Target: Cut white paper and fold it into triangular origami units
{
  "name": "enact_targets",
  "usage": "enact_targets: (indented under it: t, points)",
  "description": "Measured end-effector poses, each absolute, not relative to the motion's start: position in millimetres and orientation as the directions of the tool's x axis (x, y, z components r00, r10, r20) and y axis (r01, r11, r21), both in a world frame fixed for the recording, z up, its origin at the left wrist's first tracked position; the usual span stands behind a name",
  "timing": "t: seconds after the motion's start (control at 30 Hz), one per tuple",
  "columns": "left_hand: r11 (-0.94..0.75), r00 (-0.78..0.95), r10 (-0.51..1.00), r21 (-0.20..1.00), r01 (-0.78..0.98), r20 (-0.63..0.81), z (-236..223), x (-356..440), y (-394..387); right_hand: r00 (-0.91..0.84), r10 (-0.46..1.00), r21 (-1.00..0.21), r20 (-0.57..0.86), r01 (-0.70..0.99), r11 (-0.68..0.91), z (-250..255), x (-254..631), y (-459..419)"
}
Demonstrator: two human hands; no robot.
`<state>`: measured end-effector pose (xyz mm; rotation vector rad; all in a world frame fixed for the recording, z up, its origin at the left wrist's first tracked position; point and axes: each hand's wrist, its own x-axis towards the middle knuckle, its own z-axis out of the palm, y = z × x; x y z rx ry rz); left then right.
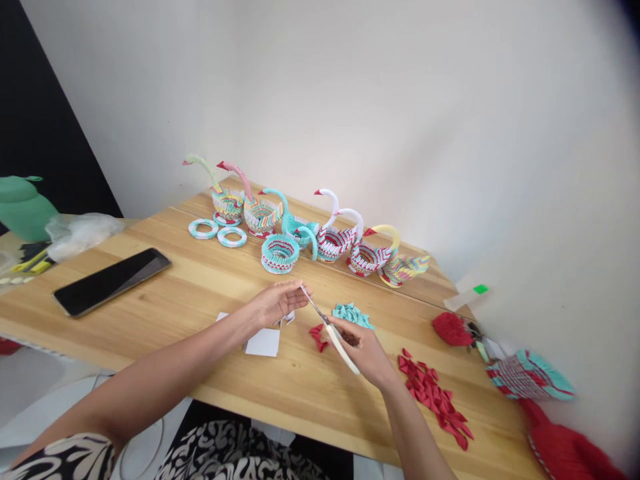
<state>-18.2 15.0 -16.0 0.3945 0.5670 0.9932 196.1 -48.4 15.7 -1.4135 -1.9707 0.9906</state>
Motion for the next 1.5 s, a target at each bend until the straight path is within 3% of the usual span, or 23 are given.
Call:
enact_targets:
  t: [0.33, 0.53, 0.6, 0.73, 0.8, 0.87, 0.97, 1.07, 1.13, 1.2, 1.3, 1.4, 1.5]
  points:
    - [0.464, 0.405, 0.880, 0.624, -0.629, -0.247, -10.4, -21.0, 12.2, -0.337, 0.941, -0.767, -0.044, 0.614, 0.184, 14.5, 201.4, -44.7]
    - [0.394, 0.360, 0.912, 0.658, -0.642, -0.195, -19.3, -18.9, 14.1, -0.330, 0.921, -0.364, 0.208, 0.847, 0.386, 20.9, 186.3, -57.6]
    - [0.351, 0.329, 0.929, 0.676, -0.648, -0.168, -21.9, -17.4, 14.5, -0.321, 0.930, -0.425, 0.179, 0.828, 0.367, 19.8, 180.7, -57.1]
    - [0.322, 0.313, 0.938, 0.703, -0.634, -0.147, -24.0, -16.6, 15.1, -0.384, 0.917, -0.815, -0.105, 0.562, 0.142, 13.9, 176.5, -48.3]
    - [0.342, 0.311, 0.934, 0.691, -0.637, -0.175, -23.2, -18.0, 15.8, -0.411, 0.897, -0.874, -0.161, 0.483, 0.064, 12.9, 177.9, -45.4]
    - [0.369, 0.303, 0.927, 0.664, -0.650, -0.219, -21.8, -20.4, 16.9, -0.427, 0.894, -0.863, -0.138, 0.495, 0.103, 15.5, 183.3, -43.6]
    - [0.401, 0.308, 0.916, 0.622, -0.673, -0.257, -19.4, -24.1, 18.6, -0.439, 0.895, -0.789, -0.077, 0.576, 0.215, 24.1, 204.3, -34.8]
    - [0.418, 0.320, 0.909, 0.599, -0.683, -0.269, -17.2, -25.1, 19.2, -0.211, 0.977, -0.652, 0.038, 0.736, 0.184, 28.2, 241.2, -12.3]
    - [0.419, 0.321, 0.908, 0.595, -0.686, -0.269, -16.2, -24.2, 18.9, -0.076, 0.988, -0.400, 0.135, 0.908, 0.124, 23.4, 269.4, 6.0]
    - [0.413, 0.326, 0.911, 0.600, -0.685, -0.254, -16.1, -23.2, 18.5, -0.010, 0.991, -0.138, 0.137, 0.990, 0.029, 13.1, 295.4, 21.6]
    - [0.410, 0.323, 0.912, 0.609, -0.679, -0.253, -17.3, -22.4, 18.1, 0.022, 0.999, 0.072, 0.046, 0.997, -0.025, -2.9, 321.8, 35.6]
    - [0.408, 0.324, 0.912, 0.614, -0.675, -0.250, -18.1, -21.9, 17.4, -0.001, 0.999, 0.140, 0.039, 0.990, -0.004, -6.5, 321.3, 38.0]
    - [0.391, 0.323, 0.919, 0.649, -0.653, -0.228, -17.1, -20.8, 15.8, -0.164, 0.960, 0.013, 0.226, 0.986, 0.165, 3.0, 283.7, 28.8]
